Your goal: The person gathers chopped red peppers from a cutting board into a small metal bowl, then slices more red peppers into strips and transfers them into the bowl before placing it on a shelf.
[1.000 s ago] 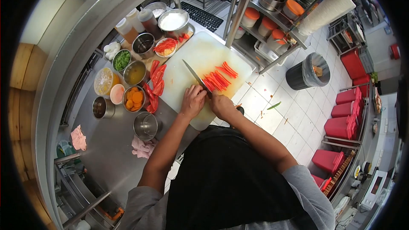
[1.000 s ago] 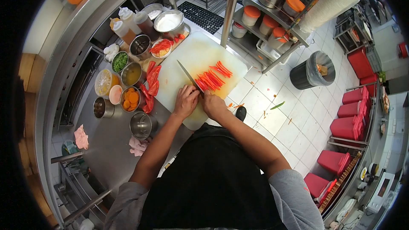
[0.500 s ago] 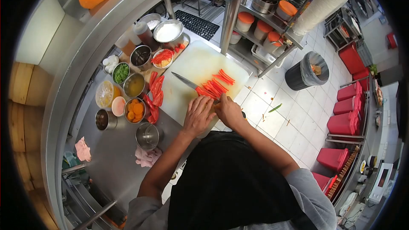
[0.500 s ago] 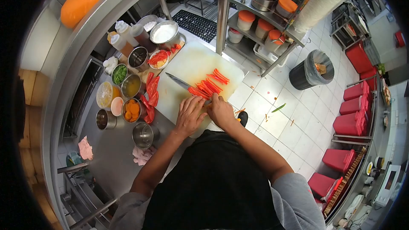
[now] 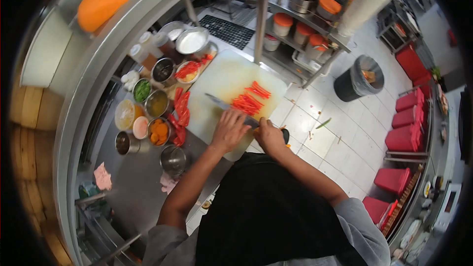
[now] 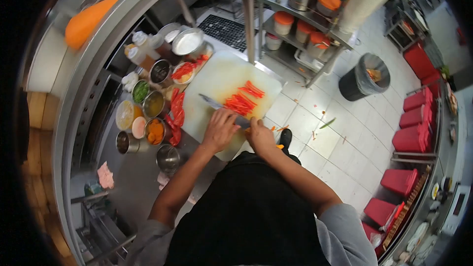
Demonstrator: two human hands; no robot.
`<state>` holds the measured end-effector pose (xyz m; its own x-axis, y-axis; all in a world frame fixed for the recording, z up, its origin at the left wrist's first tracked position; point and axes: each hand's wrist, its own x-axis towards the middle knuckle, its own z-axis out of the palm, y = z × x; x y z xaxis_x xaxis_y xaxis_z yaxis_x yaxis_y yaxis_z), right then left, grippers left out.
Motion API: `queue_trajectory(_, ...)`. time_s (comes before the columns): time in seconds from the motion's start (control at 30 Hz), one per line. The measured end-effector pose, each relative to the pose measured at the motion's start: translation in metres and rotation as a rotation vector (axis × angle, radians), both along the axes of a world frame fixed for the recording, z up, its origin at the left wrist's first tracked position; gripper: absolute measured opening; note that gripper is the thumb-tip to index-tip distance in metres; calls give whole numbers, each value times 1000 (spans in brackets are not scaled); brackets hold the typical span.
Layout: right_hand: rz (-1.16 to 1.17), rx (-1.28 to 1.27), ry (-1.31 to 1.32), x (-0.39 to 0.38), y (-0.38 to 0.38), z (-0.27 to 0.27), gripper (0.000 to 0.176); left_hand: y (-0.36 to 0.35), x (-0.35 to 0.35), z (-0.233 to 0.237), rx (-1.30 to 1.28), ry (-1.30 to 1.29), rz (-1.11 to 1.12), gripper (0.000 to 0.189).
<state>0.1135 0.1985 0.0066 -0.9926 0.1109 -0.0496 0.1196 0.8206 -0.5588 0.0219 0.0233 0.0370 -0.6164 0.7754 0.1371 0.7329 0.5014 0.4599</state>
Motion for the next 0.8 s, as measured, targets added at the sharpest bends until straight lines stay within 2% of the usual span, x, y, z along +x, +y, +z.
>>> queue_trajectory(0.07, -27, -2, -24, 1, 1, 6, 39, 0, 5, -14, -48, 86, 36, 48)
queue_trajectory(0.13, -16, 1, -50, 3, 0, 9, 40, 5, -2, -25, 8, 162, 30, 48)
queue_trajectory(0.2, 15, -28, -94, 10, 2, 10, 40, 5, -7, -21, 28, 129, 38, 45)
queue_trajectory(0.27, 63, -110, -53, 15, 9, 9, 39, 5, -7, -6, 229, 67, 186, 38)
queue_trajectory(0.3, 94, -214, -149, 16, 12, 20, 39, -1, -9, -6, 226, 68, 186, 38)
queue_trajectory(0.37, 126, -323, -243, 18, 16, 33, 38, -29, -12, -10, 349, 93, 529, 34)
queue_trajectory(0.43, 200, -374, -304, 20, 24, 38, 35, -58, -13, -14, 158, 187, 768, 33)
queue_trajectory(0.47, 198, -374, -302, 19, 30, 34, 35, -69, -14, -17, 159, 189, 765, 33)
queue_trajectory(0.53, 244, -309, -330, 14, 41, 26, 33, -87, -16, -26, -69, 229, 893, 31)
queue_trajectory(0.57, 242, -309, -330, 10, 46, 25, 33, -92, -20, -31, -68, 228, 891, 31)
queue_trajectory(0.63, 165, -312, -313, -1, 56, 30, 33, -99, -26, -43, -188, 181, 960, 30)
queue_trajectory(0.77, 161, -256, -272, -20, 72, 35, 33, -112, -39, -54, -213, 152, 951, 30)
queue_trajectory(0.8, 158, -256, -271, -20, 72, 37, 33, -110, -40, -49, -60, 138, 916, 29)
